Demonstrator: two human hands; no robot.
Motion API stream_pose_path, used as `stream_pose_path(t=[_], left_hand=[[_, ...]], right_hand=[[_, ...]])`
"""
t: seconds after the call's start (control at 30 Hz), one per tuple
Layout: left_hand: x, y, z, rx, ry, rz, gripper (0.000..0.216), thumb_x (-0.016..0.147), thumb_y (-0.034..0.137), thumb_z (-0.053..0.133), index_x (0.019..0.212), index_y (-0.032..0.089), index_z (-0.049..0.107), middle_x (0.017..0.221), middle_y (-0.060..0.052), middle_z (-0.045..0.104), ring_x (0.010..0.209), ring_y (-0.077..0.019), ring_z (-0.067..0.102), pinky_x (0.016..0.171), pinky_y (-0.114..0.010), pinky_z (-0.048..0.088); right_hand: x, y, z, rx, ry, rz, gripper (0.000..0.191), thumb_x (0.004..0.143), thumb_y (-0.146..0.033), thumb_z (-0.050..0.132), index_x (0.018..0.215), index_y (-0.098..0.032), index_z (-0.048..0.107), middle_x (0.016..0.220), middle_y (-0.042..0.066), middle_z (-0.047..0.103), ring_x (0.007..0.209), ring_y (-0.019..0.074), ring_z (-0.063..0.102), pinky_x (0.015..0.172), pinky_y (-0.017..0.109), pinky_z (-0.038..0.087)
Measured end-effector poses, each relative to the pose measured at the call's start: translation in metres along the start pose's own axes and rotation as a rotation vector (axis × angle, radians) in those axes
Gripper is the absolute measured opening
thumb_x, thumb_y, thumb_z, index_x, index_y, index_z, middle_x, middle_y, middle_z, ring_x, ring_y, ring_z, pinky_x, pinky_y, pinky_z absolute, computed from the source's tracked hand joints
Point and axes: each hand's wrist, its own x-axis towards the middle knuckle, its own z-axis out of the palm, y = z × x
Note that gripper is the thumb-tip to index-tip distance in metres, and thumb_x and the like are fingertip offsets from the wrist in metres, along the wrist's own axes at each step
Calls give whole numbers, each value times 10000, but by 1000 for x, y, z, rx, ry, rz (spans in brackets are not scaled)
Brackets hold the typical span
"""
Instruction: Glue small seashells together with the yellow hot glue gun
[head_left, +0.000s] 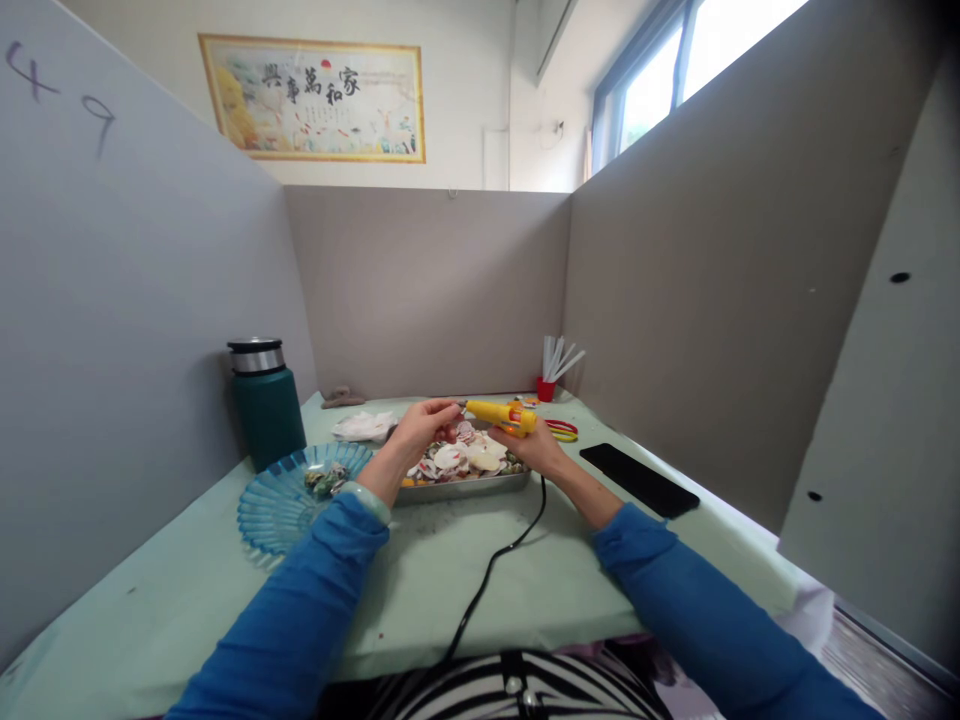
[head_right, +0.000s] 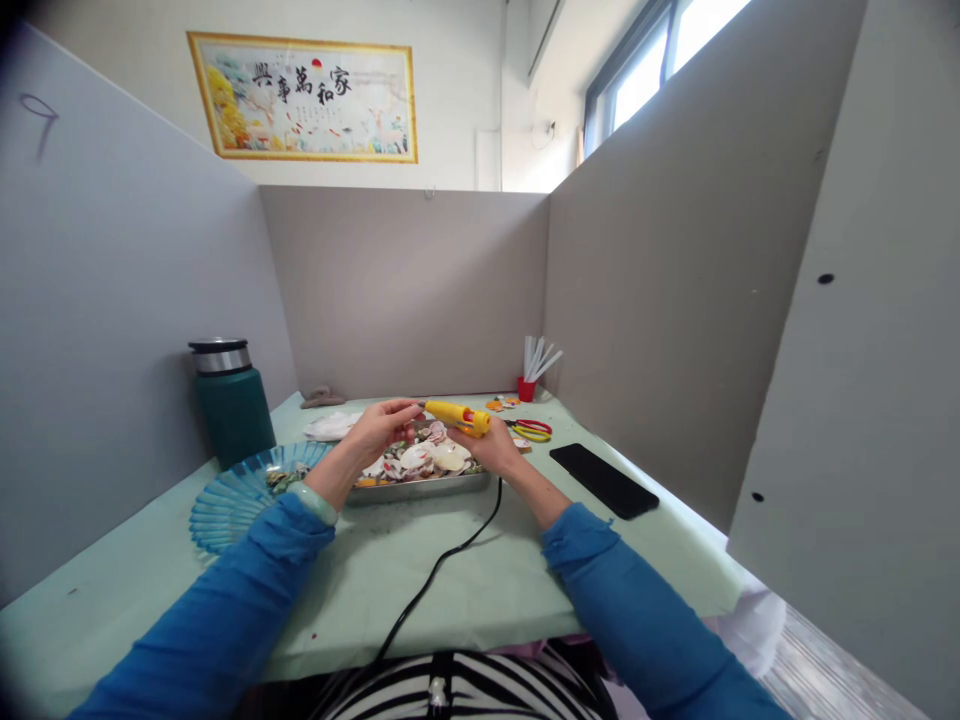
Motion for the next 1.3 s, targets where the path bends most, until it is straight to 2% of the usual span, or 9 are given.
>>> stream_pose_path(t=[0.53, 0.9, 1.3], left_hand=[[1, 0, -1, -120, -22, -25, 260, 759, 224, 684, 964, 70, 644, 900, -129, 666, 498, -58, 551, 553, -244, 506], [-1, 1, 1, -148, 36, -36, 179, 756, 184, 682, 882, 62, 647, 815, -131, 688, 470, -60, 543, 535, -234, 512], [1, 0, -2, -165, 9, -16, 252, 730, 107, 672, 974, 41, 663, 876, -155, 693, 485, -65, 550, 533, -237, 508]], right_hand=[[0, 2, 1, -4, -1, 2, 311, 672, -425, 680, 803, -143, 689, 688, 34, 643, 597, 146, 553, 540, 255, 435], [-1, 1, 0, -15, 2, -20, 296, 679, -422, 675, 796, -150, 692, 700, 38, 655, 611, 154, 563, 551, 262, 446], [1, 5, 0, -14, 16, -21, 289, 681, -412, 678, 797, -148, 689, 689, 32, 651, 604, 149, 556, 545, 257, 446]])
